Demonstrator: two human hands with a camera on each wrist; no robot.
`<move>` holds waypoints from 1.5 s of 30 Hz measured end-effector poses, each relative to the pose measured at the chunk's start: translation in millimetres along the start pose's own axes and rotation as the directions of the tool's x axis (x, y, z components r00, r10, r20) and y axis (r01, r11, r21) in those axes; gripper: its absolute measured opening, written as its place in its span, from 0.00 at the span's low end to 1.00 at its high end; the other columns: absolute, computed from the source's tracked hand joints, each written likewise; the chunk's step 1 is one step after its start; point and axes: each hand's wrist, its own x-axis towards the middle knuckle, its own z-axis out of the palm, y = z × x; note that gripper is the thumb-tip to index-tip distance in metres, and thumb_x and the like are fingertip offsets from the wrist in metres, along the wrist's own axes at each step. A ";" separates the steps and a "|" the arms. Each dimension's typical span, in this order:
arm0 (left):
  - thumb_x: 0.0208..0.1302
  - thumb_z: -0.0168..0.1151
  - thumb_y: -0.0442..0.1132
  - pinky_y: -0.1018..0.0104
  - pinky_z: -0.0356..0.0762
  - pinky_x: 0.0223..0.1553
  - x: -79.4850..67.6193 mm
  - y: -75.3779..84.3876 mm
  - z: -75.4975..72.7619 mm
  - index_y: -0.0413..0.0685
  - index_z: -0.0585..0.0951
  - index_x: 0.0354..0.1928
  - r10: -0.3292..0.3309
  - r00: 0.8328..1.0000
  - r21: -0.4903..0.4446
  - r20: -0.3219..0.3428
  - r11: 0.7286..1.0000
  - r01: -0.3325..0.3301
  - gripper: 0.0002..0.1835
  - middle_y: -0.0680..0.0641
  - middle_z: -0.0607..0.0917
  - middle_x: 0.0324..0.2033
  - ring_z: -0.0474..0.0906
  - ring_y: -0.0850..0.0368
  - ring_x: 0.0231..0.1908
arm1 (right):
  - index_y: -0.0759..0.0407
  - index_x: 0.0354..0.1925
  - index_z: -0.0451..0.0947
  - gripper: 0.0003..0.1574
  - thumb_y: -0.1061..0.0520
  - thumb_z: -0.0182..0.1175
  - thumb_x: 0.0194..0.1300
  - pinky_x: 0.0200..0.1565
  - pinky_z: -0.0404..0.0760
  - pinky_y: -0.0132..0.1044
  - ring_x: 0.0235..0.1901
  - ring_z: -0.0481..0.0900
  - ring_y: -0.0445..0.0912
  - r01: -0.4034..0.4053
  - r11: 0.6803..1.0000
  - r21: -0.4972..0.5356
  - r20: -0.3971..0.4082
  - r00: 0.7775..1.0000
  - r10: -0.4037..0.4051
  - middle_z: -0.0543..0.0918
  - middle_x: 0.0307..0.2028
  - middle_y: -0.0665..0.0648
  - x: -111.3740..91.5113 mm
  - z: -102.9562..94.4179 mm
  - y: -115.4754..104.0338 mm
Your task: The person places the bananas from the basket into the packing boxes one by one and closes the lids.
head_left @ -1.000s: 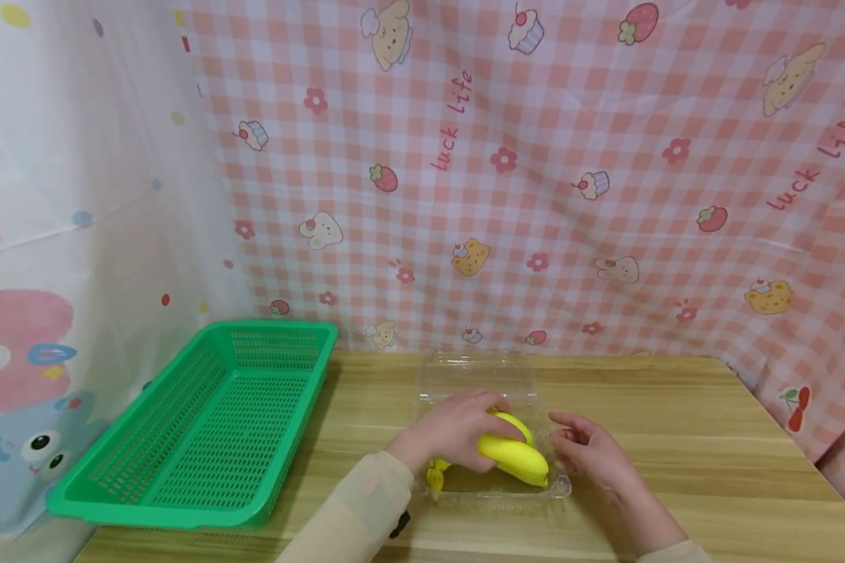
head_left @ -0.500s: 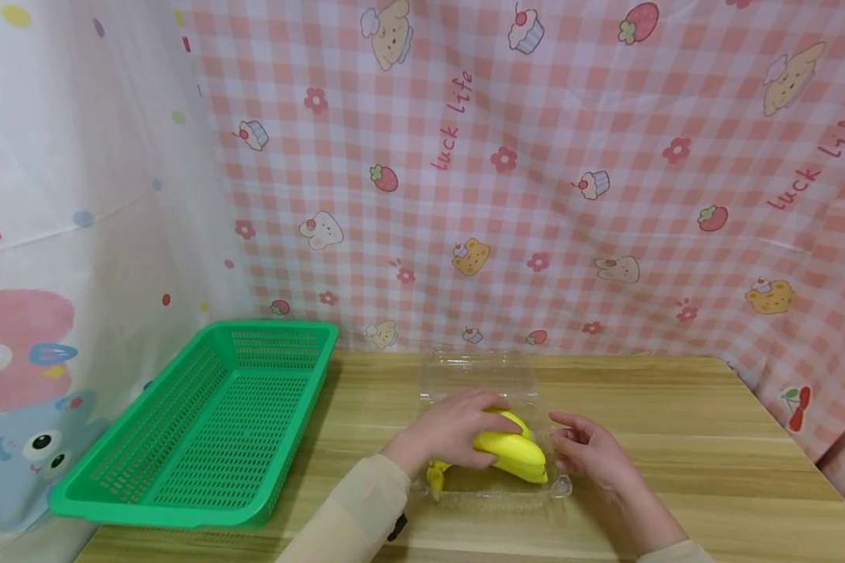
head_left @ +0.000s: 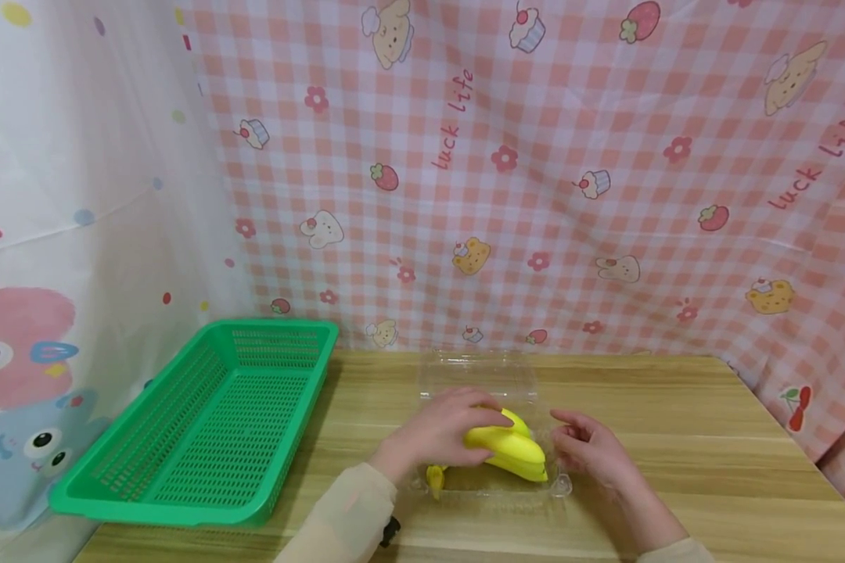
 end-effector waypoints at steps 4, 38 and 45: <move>0.58 0.72 0.48 0.63 0.70 0.61 -5.4 -3.0 -3.6 0.55 0.83 0.56 -0.024 0.998 -0.047 -0.057 0.999 0.021 0.23 0.53 0.82 0.53 0.76 0.57 0.55 | 0.79 0.67 0.58 0.33 0.67 0.55 0.70 0.34 0.83 0.33 0.31 0.72 0.41 0.013 1.000 -0.014 -0.014 1.000 -0.013 0.73 0.38 0.55 -0.2 -1.7 -3.1; 0.64 0.67 0.36 0.63 0.79 0.43 -52.6 -45.6 -13.1 0.39 0.83 0.51 -0.683 0.711 -0.790 -0.166 0.524 0.318 0.15 0.45 0.85 0.43 0.79 0.53 0.42 | 0.73 0.67 0.64 0.33 0.53 0.56 0.75 0.47 0.83 0.39 0.50 0.80 0.53 0.097 0.971 -0.220 -0.044 0.993 -0.109 0.75 0.54 0.71 23.9 -11.8 -31.0; 0.66 0.63 0.32 0.59 0.83 0.45 -56.0 -56.4 -6.6 0.29 0.78 0.55 -0.777 0.624 -0.925 -0.086 0.294 0.239 0.18 0.39 0.84 0.46 0.80 0.54 0.43 | 0.74 0.67 0.64 0.32 0.54 0.55 0.75 0.46 0.83 0.36 0.48 0.80 0.51 0.122 0.971 -0.206 -0.042 0.990 -0.134 0.76 0.52 0.70 34.0 -14.7 -28.7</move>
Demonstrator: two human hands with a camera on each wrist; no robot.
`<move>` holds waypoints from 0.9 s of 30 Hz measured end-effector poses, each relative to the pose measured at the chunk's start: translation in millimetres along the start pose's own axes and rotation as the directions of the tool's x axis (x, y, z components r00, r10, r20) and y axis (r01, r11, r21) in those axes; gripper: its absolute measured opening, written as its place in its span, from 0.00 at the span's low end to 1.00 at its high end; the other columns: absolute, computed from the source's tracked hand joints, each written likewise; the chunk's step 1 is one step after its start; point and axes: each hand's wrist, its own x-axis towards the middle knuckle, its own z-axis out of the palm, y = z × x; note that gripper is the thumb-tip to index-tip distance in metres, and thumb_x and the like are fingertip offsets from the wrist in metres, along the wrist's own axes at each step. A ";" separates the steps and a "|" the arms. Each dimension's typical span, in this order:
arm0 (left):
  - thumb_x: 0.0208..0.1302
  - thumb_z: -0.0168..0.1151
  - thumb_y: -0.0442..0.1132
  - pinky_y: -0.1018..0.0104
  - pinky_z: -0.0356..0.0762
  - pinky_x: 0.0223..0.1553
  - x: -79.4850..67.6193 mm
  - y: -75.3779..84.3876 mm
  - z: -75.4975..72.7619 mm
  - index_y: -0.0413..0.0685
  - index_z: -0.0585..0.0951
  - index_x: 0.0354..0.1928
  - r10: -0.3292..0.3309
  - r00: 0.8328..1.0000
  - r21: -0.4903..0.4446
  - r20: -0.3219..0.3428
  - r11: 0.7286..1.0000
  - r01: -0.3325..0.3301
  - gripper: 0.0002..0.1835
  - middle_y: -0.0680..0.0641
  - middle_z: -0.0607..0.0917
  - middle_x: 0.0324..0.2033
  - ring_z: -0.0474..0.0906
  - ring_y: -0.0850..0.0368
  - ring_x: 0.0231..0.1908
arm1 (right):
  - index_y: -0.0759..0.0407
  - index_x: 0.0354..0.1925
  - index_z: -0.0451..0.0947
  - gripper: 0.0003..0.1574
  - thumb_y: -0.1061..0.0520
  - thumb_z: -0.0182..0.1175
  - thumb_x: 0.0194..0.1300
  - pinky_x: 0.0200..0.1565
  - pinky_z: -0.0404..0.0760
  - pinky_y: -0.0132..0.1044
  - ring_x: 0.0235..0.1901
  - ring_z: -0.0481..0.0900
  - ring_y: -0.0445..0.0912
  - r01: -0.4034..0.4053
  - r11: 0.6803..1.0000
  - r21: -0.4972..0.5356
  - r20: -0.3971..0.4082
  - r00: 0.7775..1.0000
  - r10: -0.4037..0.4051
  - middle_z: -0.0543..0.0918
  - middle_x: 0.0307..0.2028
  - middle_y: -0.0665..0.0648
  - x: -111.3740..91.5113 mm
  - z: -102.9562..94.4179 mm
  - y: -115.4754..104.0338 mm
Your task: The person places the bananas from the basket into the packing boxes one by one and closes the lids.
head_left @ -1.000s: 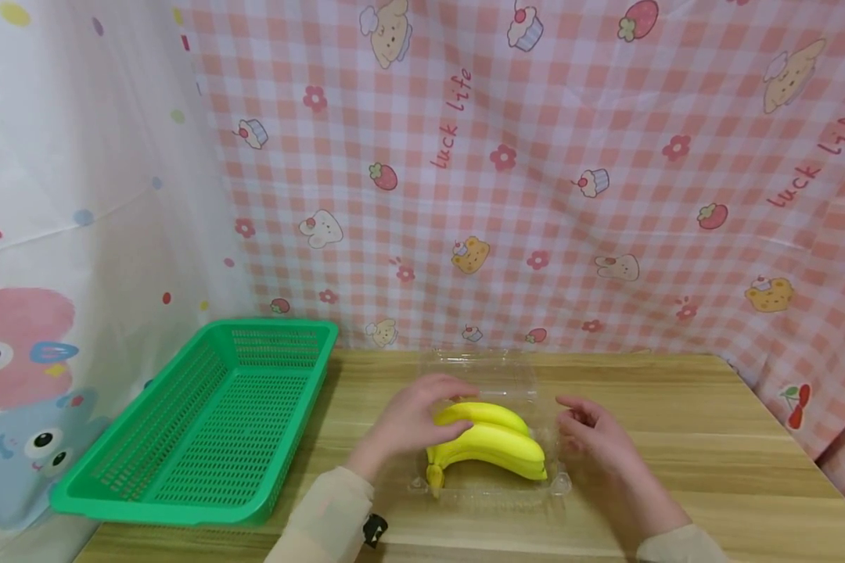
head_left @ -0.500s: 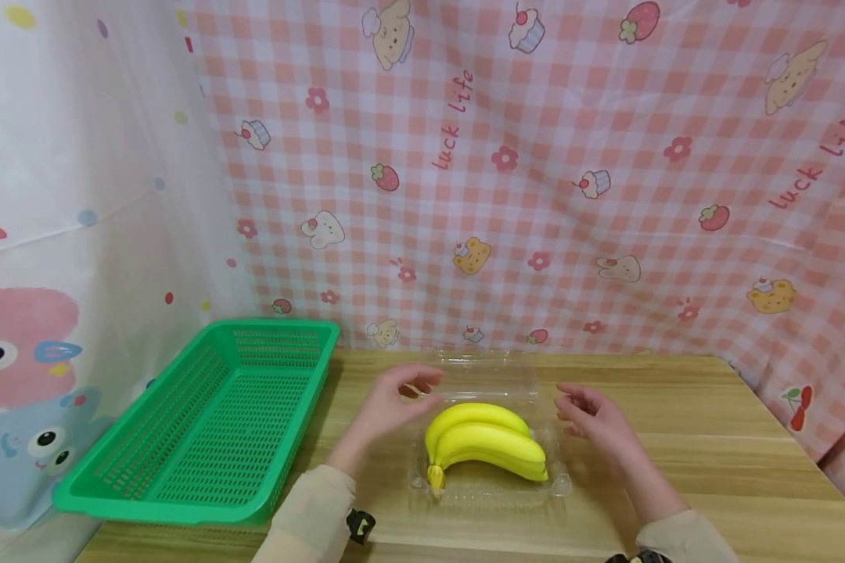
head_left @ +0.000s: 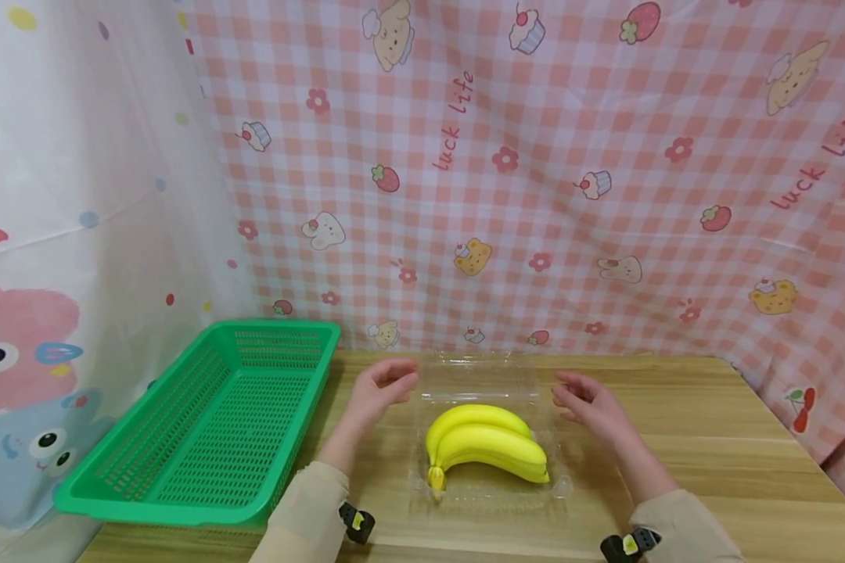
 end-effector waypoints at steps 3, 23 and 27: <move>0.66 0.63 0.33 0.51 0.82 0.49 2.8 -4.2 -1.3 0.29 0.77 0.56 -0.064 0.997 -0.068 -0.050 0.996 0.060 0.19 0.40 0.83 0.45 0.81 0.54 0.42 | 0.74 0.67 0.63 0.32 0.55 0.56 0.75 0.46 0.83 0.37 0.49 0.79 0.52 0.002 1.000 -0.006 0.003 1.000 -0.002 0.76 0.51 0.69 2.6 -0.8 1.3; 0.67 0.63 0.43 0.43 0.72 0.59 16.4 -23.9 4.5 0.29 0.70 0.63 -0.347 0.935 -0.161 -0.074 0.929 0.333 0.29 0.32 0.77 0.56 0.74 0.36 0.56 | 0.80 0.69 0.52 0.37 0.55 0.50 0.77 0.54 0.80 0.41 0.55 0.77 0.56 -0.117 0.986 0.122 0.073 0.991 0.109 0.64 0.64 0.79 26.0 1.2 8.2; 0.66 0.63 0.45 0.45 0.74 0.57 21.3 -27.0 5.1 0.31 0.69 0.64 -0.388 0.920 -0.166 -0.059 0.912 0.374 0.31 0.30 0.75 0.59 0.74 0.37 0.57 | 0.79 0.71 0.50 0.38 0.54 0.49 0.78 0.55 0.79 0.40 0.54 0.78 0.52 -0.166 0.975 0.150 0.100 0.983 0.152 0.62 0.66 0.79 32.7 0.4 8.9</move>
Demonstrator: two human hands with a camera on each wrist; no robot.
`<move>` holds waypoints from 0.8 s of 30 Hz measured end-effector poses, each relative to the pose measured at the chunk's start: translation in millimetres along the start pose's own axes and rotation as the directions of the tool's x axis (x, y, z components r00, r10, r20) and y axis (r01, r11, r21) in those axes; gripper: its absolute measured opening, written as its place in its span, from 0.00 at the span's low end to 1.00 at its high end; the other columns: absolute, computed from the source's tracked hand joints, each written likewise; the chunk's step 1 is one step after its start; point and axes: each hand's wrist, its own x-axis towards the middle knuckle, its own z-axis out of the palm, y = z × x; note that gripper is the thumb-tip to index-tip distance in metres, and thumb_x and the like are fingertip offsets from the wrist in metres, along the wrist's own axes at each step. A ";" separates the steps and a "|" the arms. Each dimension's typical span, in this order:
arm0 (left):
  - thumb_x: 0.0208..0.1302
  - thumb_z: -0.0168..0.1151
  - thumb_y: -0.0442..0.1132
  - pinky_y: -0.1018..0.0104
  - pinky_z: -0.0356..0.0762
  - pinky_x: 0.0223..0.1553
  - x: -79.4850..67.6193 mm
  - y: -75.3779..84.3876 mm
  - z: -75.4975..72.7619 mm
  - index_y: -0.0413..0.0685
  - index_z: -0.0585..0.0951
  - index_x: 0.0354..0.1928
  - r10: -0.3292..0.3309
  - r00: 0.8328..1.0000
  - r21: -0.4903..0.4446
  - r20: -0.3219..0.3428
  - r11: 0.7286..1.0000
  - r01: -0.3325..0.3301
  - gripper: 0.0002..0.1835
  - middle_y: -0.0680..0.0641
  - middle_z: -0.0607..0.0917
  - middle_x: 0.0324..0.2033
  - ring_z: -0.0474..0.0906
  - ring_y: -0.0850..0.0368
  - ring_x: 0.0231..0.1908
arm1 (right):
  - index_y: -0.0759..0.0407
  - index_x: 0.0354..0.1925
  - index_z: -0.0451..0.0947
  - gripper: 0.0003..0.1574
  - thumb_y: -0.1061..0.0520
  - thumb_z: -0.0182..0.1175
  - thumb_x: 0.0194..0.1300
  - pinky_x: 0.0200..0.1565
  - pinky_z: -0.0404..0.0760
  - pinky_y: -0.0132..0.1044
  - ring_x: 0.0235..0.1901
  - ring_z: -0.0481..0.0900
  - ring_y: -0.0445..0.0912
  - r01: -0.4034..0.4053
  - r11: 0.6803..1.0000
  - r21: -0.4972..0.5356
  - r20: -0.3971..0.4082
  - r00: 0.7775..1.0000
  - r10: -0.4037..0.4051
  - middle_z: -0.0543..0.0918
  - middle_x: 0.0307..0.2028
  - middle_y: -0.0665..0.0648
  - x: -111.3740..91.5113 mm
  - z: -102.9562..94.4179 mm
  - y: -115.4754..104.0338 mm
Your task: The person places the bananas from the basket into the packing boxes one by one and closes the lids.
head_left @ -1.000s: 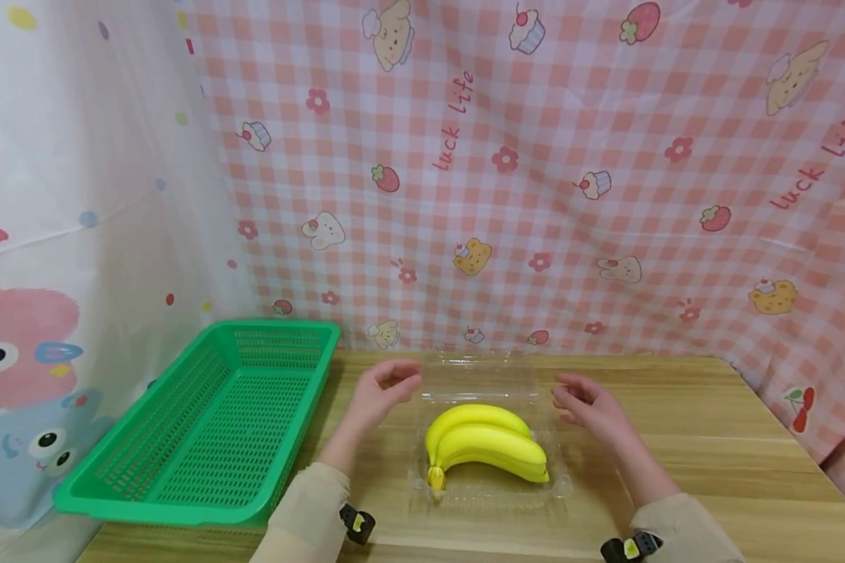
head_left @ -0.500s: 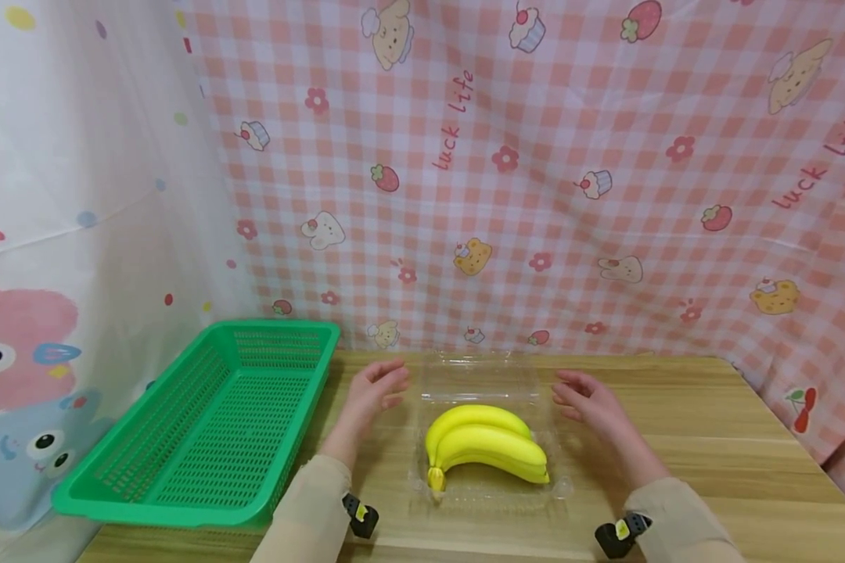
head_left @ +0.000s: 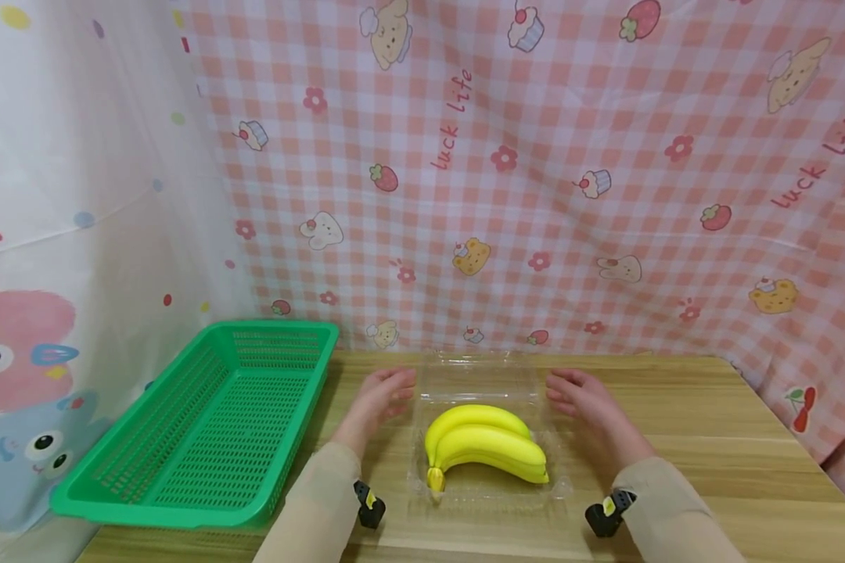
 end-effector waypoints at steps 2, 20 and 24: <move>0.66 0.64 0.46 0.48 0.75 0.57 1.9 0.6 0.0 0.31 0.69 0.64 -0.027 1.000 -0.009 -0.005 1.000 0.027 0.32 0.30 0.76 0.59 0.75 0.38 0.57 | 0.80 0.71 0.48 0.39 0.54 0.49 0.78 0.56 0.79 0.41 0.54 0.78 0.51 -0.011 1.000 0.025 0.017 1.000 0.011 0.61 0.66 0.79 2.9 -0.9 0.1; 0.64 0.67 0.45 0.51 0.77 0.55 18.3 2.4 5.4 0.30 0.63 0.68 -0.104 0.994 -0.055 -0.024 0.993 0.103 0.38 0.31 0.74 0.62 0.72 0.38 0.61 | 0.80 0.72 0.43 0.42 0.56 0.49 0.77 0.56 0.78 0.42 0.52 0.78 0.49 -0.074 0.996 0.038 0.082 0.994 0.071 0.60 0.67 0.80 24.1 2.9 -2.9; 0.65 0.67 0.44 0.52 0.78 0.55 19.3 4.2 7.6 0.31 0.62 0.68 -0.105 0.994 -0.076 -0.024 0.992 0.103 0.38 0.32 0.74 0.62 0.72 0.38 0.61 | 0.79 0.73 0.42 0.41 0.57 0.49 0.77 0.55 0.79 0.41 0.47 0.80 0.44 -0.077 0.993 0.086 0.084 0.994 0.070 0.63 0.66 0.77 25.5 2.9 -4.2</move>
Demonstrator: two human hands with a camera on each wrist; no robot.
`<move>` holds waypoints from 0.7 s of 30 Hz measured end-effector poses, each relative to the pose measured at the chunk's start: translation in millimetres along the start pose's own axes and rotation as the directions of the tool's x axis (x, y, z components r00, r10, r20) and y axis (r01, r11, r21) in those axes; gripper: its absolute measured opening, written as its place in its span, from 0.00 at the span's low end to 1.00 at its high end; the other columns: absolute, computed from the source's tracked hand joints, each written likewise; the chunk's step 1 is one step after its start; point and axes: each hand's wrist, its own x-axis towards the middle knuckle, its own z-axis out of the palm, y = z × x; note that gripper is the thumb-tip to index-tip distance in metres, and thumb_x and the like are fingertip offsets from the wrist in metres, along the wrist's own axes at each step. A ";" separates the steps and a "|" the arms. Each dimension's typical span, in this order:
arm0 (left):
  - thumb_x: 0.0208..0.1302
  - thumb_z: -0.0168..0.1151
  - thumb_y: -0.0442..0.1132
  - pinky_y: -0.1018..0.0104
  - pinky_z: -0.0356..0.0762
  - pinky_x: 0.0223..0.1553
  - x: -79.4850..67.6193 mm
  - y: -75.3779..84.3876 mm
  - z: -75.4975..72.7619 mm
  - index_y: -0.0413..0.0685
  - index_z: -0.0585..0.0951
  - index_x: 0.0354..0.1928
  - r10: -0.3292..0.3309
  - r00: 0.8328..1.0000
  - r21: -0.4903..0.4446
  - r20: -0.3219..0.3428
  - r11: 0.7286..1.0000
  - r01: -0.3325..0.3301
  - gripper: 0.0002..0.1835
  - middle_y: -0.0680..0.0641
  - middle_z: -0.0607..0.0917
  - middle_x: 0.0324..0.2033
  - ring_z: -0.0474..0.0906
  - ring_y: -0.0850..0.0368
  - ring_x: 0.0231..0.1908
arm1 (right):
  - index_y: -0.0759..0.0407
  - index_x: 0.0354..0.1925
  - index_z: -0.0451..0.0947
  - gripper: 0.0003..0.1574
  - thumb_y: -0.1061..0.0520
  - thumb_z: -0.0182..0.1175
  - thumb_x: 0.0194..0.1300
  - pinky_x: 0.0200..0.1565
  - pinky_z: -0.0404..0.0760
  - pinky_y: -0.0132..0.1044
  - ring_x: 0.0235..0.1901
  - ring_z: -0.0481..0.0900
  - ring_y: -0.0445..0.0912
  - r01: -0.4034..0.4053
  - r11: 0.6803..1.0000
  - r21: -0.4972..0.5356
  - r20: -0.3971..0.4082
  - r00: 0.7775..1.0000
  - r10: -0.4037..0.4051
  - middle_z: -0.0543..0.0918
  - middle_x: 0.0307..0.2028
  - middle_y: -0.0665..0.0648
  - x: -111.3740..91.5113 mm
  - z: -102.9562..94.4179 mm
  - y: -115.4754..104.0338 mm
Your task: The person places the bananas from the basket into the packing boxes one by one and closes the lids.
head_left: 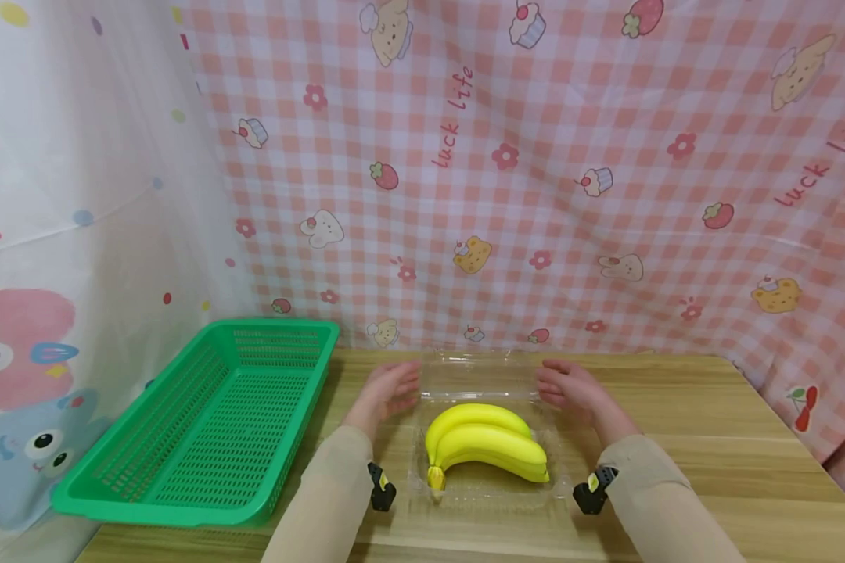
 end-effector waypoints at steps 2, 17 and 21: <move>0.65 0.66 0.43 0.52 0.78 0.54 -0.4 1.2 0.8 0.32 0.63 0.68 -0.001 1.000 -0.013 0.000 1.000 0.001 0.36 0.32 0.74 0.62 0.72 0.38 0.61 | 0.78 0.73 0.42 0.41 0.58 0.49 0.77 0.54 0.79 0.39 0.43 0.80 0.40 0.010 0.999 0.036 0.003 1.000 -0.010 0.67 0.63 0.75 -0.1 -0.3 -0.7; 0.68 0.62 0.37 0.54 0.80 0.51 -2.4 13.0 6.1 0.36 0.72 0.64 0.105 0.994 -0.040 -0.009 0.994 -0.106 0.25 0.38 0.78 0.55 0.76 0.45 0.53 | 0.79 0.72 0.45 0.38 0.63 0.49 0.75 0.49 0.81 0.35 0.41 0.80 0.39 0.172 0.982 0.084 -0.023 0.985 -0.170 0.74 0.49 0.61 -3.8 -1.1 -11.5; 0.69 0.61 0.36 0.56 0.81 0.47 -3.8 15.8 6.6 0.38 0.74 0.63 0.140 0.990 -0.029 -0.016 0.990 -0.140 0.22 0.41 0.79 0.53 0.77 0.47 0.50 | 0.77 0.72 0.49 0.36 0.63 0.50 0.75 0.48 0.81 0.34 0.41 0.78 0.39 0.196 0.978 0.070 -0.046 0.980 -0.193 0.72 0.47 0.57 -3.7 -1.3 -14.0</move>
